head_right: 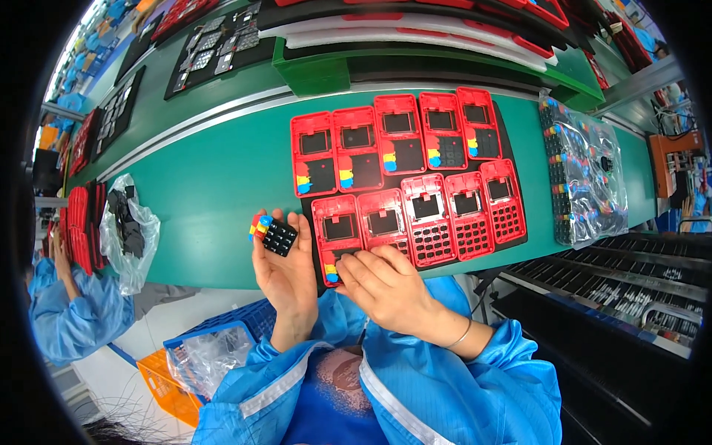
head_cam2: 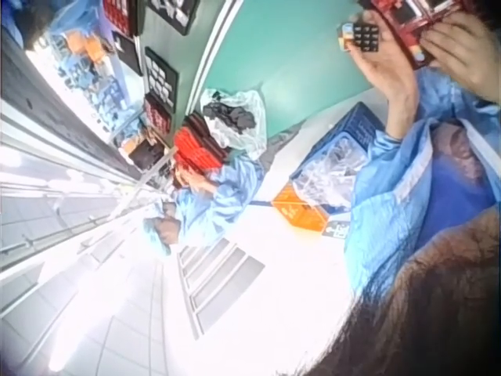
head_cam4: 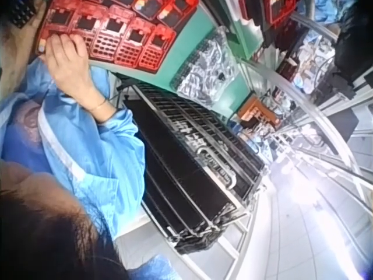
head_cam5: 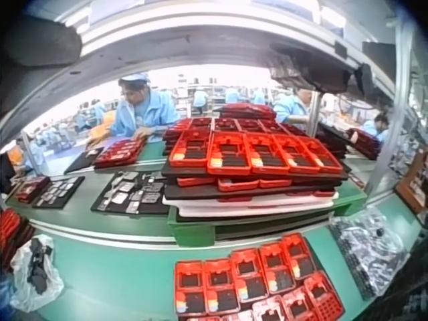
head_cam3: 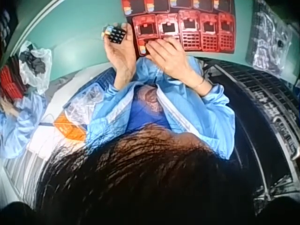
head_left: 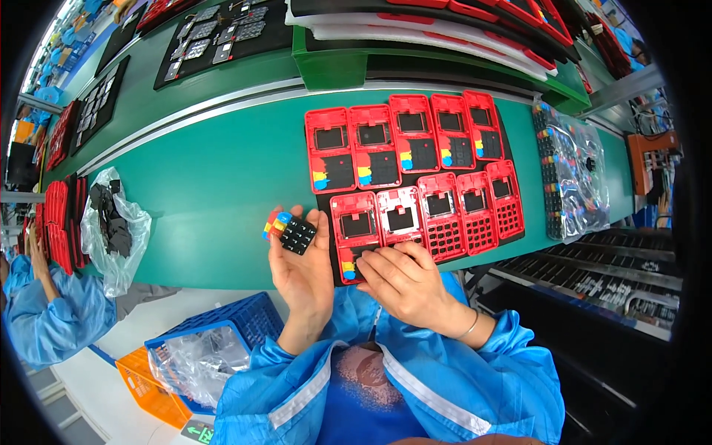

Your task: The person assembles keypads and buttons into device housings by hand, taking components from trays and plastic bags and inserting them into the housings.

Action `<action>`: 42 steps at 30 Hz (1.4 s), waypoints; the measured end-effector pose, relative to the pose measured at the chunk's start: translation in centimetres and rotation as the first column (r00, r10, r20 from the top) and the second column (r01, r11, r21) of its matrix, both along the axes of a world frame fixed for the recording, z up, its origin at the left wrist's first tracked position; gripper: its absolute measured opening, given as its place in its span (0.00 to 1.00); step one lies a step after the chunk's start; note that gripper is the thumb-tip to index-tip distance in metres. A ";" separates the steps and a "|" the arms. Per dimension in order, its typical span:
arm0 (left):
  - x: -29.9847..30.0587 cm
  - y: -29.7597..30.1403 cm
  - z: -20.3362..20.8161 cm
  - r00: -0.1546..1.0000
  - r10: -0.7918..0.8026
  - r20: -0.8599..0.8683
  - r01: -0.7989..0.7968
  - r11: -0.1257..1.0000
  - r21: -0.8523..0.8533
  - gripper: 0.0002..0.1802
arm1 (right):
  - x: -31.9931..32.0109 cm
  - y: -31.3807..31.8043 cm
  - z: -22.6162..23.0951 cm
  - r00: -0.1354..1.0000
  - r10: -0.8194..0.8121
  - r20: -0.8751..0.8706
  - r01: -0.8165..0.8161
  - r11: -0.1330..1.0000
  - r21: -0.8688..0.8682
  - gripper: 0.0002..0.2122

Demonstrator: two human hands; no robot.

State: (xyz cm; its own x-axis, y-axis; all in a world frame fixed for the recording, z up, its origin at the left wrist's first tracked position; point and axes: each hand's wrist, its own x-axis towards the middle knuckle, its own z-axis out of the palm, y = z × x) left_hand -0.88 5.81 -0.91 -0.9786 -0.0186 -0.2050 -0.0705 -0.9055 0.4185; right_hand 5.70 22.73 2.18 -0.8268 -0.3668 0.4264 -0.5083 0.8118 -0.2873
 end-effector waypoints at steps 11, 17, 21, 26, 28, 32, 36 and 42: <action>1.1 0.6 1.1 0.997 -0.060 -0.048 0.062 0.997 0.035 0.25 | -2.7 -0.4 2.2 1.000 -0.020 0.022 0.025 0.955 -0.294 0.16; 3.5 2.3 2.1 0.963 -0.223 -0.150 0.192 0.961 -0.196 0.24 | -3.9 -1.3 2.3 0.975 -0.078 0.209 0.195 0.753 -0.628 0.20; 3.3 2.2 1.4 0.945 -0.242 -0.221 0.210 0.965 -0.159 0.26 | -4.5 0.2 2.3 0.965 0.057 0.254 0.149 0.681 -0.717 0.18; 2.8 2.8 2.0 0.963 -0.227 -0.148 0.196 0.960 -0.199 0.28 | -4.7 0.1 2.5 0.907 0.135 0.400 0.282 0.512 -0.812 0.18; 2.7 2.2 2.1 0.950 -0.287 -0.119 0.267 0.950 -0.159 0.29 | -4.6 1.4 3.6 0.853 0.121 0.508 0.386 0.510 -0.769 0.21; 2.1 1.3 1.5 0.963 -0.242 -0.121 0.225 0.964 -0.138 0.28 | -3.0 3.5 3.3 0.935 -0.047 0.352 0.293 0.664 -0.689 0.13; 1.7 0.9 1.7 0.973 -0.199 -0.116 0.180 0.971 -0.157 0.27 | -0.6 4.6 2.4 0.994 -0.106 -0.004 0.095 0.908 -0.407 0.14; 1.3 0.8 1.6 0.972 -0.204 -0.120 0.184 0.970 -0.156 0.26 | 1.7 5.3 2.3 1.000 0.018 -0.018 -0.016 0.995 0.094 0.15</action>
